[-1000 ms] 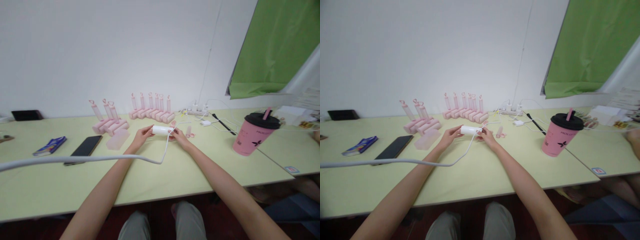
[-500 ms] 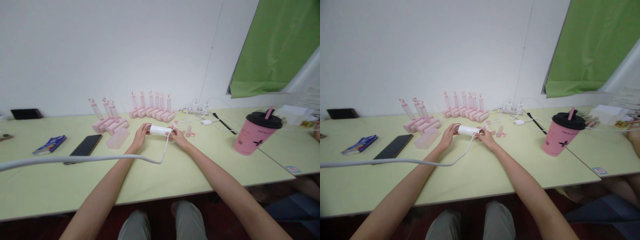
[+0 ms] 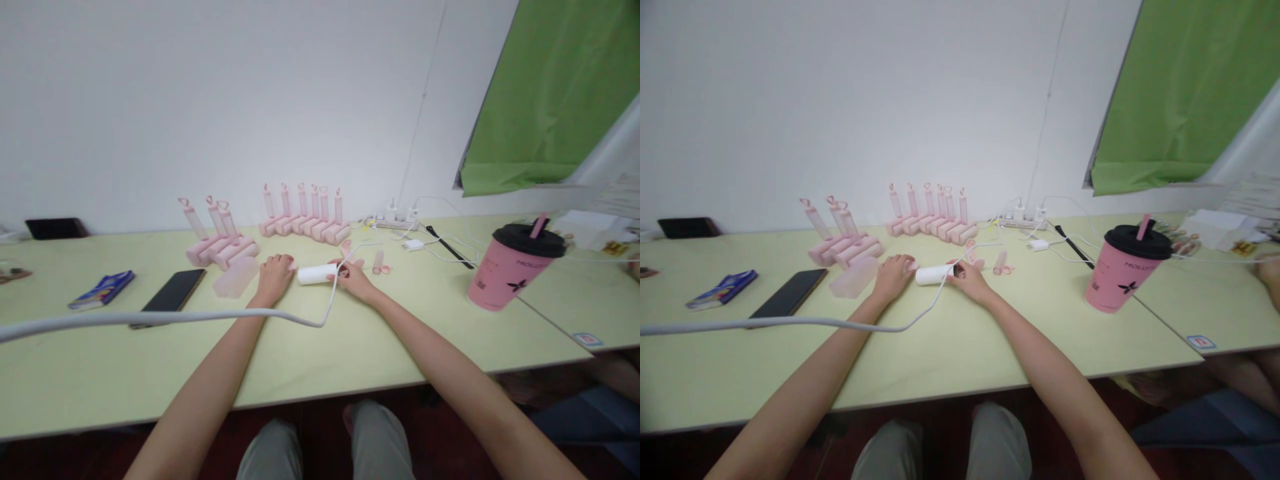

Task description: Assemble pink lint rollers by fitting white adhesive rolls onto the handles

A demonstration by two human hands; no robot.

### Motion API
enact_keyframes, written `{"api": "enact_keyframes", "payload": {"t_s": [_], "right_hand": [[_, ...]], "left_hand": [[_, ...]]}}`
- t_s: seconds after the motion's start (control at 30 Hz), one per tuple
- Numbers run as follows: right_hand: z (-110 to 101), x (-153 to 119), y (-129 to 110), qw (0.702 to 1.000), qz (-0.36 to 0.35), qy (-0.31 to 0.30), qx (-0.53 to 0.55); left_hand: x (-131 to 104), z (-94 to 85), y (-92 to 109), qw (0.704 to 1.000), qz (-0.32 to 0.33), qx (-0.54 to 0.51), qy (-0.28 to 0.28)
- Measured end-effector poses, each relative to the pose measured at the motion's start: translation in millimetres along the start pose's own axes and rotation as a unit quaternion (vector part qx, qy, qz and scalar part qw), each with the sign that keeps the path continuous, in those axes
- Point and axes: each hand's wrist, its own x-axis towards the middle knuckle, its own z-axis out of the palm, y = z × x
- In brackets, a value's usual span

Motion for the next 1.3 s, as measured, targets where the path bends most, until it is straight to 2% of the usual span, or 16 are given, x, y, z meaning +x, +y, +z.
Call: {"api": "enact_keyframes", "payload": {"t_s": [0.13, 0.27, 0.4, 0.53, 0.7, 0.9, 1.3], "right_hand": [[-0.3, -3.0, -0.2, 0.996, -0.049, -0.006, -0.081], [-2.4, -5.6, -3.7, 0.978, -0.104, 0.009, -0.182], [-4.3, -3.9, -12.4, 0.972, -0.143, 0.031, -0.184], [-4.9, 0.3, -14.2, 0.973, -0.126, 0.062, -0.18], [-5.3, 2.5, -8.0, 0.968, -0.093, 0.1, -0.211], [-6.9, 4.1, -3.0, 0.962, -0.086, 0.125, -0.225], [-7.9, 5.4, -2.4, 0.964, -0.059, 0.118, -0.233]], "left_hand": [[0.1, 2.2, -1.3, 1.0, -0.006, 0.021, -0.011], [0.6, 3.6, -0.9, 1.0, -0.011, 0.024, -0.009], [1.1, 1.8, -0.7, 0.999, -0.016, 0.013, 0.03], [1.7, -0.4, -0.5, 0.998, -0.021, 0.004, 0.058], [1.9, -2.6, 0.9, 0.998, -0.01, -0.005, 0.064], [1.8, -3.9, 1.3, 0.997, -0.019, -0.009, 0.068], [2.0, -4.8, 1.9, 0.998, -0.025, 0.001, 0.061]]}}
